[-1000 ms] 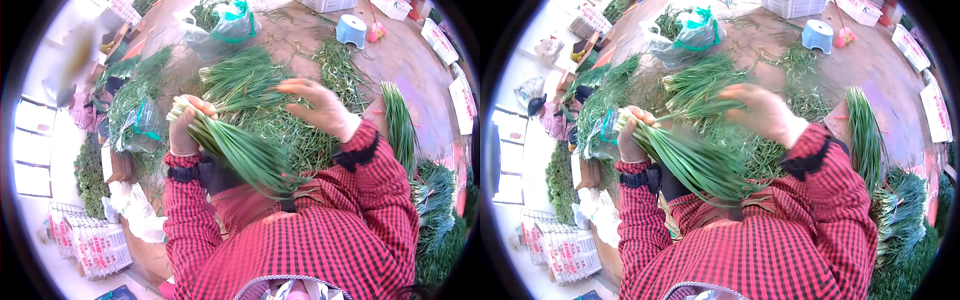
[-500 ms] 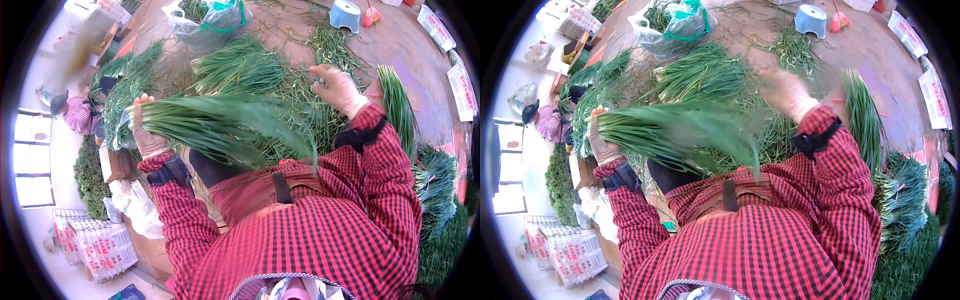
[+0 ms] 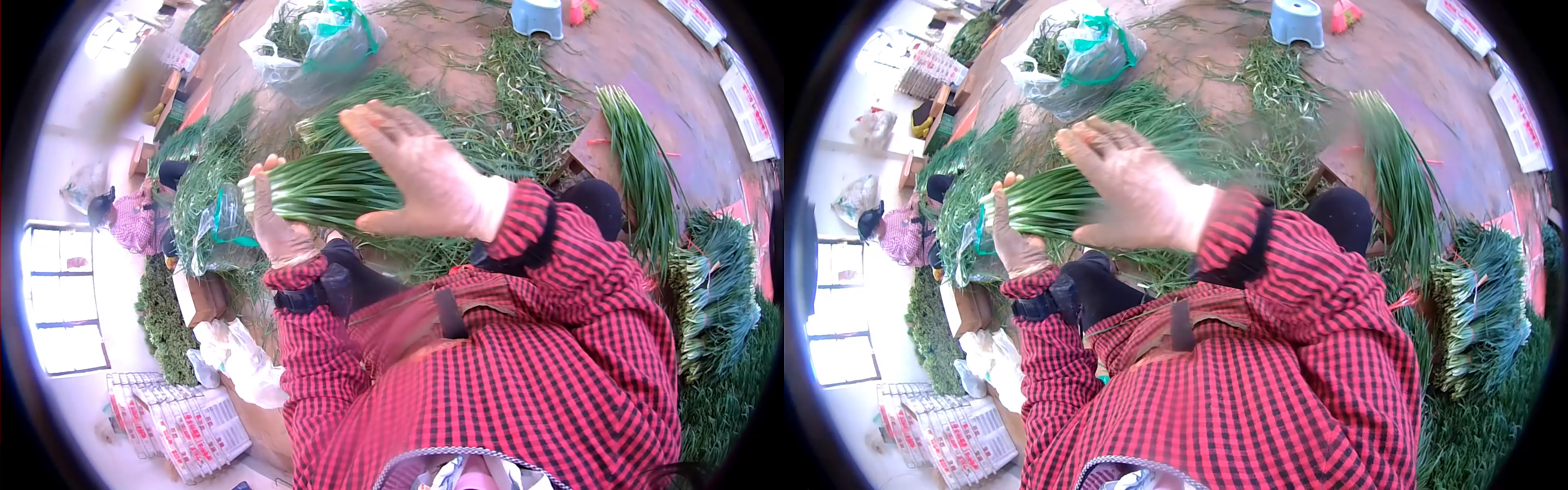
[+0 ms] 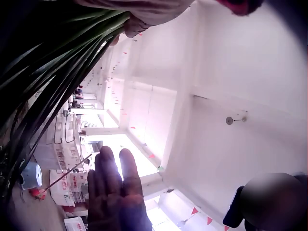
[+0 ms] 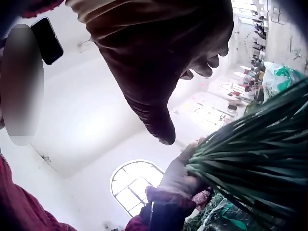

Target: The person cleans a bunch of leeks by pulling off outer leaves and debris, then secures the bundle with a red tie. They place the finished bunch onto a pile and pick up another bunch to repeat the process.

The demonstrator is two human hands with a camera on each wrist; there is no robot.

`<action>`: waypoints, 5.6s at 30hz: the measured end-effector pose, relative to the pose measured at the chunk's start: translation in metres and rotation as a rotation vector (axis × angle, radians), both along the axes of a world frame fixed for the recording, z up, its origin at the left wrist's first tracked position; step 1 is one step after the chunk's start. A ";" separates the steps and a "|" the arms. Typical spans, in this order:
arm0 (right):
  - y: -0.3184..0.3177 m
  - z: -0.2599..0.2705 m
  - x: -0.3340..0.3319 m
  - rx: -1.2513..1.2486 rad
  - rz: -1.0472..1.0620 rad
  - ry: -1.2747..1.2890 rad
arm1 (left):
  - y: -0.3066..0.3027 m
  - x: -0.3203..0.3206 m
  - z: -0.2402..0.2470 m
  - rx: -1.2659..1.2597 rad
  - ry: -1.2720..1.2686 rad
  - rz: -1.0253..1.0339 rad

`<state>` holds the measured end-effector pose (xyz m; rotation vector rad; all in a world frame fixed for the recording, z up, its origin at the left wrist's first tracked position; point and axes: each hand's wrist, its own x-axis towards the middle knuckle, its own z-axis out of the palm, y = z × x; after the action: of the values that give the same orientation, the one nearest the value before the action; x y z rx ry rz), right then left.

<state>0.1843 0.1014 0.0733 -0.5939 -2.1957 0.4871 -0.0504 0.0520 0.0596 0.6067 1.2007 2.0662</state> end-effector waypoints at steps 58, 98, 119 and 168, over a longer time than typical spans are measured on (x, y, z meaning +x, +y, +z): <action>0.047 -0.055 0.064 -1.170 0.322 -0.006 | 0.102 0.050 0.036 -0.280 0.234 -0.826; 0.081 0.017 0.086 -0.547 0.102 0.244 | 0.067 -0.015 0.078 -0.138 0.122 -0.481; 0.100 -0.058 0.331 -0.553 -0.495 1.467 | 0.062 0.147 -0.083 -0.530 -0.174 -1.700; 0.241 -0.269 -0.068 -0.193 0.007 -0.866 | 0.050 -0.166 -0.398 -0.966 -0.562 -0.281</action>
<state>0.1162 0.3420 -0.1953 -1.0436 -2.9793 0.5039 -0.2163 0.1021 -0.3385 -0.2436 1.4479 1.0859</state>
